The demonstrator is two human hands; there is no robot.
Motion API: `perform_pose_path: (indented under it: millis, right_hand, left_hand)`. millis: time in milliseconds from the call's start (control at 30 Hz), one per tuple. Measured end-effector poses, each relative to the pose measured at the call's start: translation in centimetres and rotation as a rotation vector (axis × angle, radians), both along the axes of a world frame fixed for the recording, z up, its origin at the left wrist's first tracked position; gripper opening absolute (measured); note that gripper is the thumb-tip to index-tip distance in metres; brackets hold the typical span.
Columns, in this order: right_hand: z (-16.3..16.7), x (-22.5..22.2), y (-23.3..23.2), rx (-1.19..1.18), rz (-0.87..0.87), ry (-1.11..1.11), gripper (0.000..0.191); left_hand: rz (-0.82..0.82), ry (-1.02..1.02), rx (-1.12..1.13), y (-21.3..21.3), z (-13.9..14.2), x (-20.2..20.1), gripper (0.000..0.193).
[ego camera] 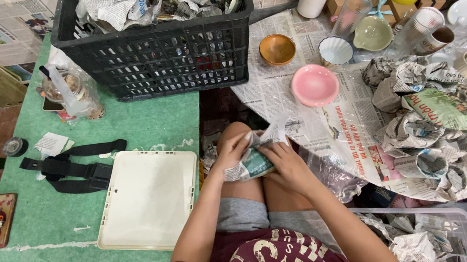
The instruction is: The person sits on the floor and wraps small ceramic dishes and cups in newspaper. They pick up each item, fold a sheet of newspaper around it, and place the wrapped bundle into a nearby crate. The process is repeated for multiple items.
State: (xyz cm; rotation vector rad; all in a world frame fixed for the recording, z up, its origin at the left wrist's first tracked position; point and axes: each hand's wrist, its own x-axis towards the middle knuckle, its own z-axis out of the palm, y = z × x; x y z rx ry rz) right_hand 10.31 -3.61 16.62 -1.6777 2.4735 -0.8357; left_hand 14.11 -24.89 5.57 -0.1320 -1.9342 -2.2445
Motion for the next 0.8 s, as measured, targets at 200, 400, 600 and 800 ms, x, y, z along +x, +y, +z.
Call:
perform_pose_path:
  millis: [200, 400, 600, 800]
  right_hand:
    - [0.1, -1.2, -0.2, 0.043, -0.022, 0.01, 0.068]
    - [-0.5, -2.1, -0.1, 0.024, -0.047, -0.002, 0.075]
    - [-1.4, -4.4, 0.9, -0.14, -0.077, -0.33, 0.113]
    - [-6.7, -9.8, 0.1, -0.412, -0.286, -0.536, 0.113]
  left_hand:
    - [-0.007, -0.257, -0.239, 0.5, 7.5, 4.2, 0.054]
    - [0.213, -0.079, -0.876, 1.0, 8.8, 5.6, 0.05]
    - [0.194, 0.091, -0.915, 0.6, 8.3, 4.5, 0.039]
    - [0.121, 0.039, -0.93, -0.1, 10.0, 3.4, 0.038]
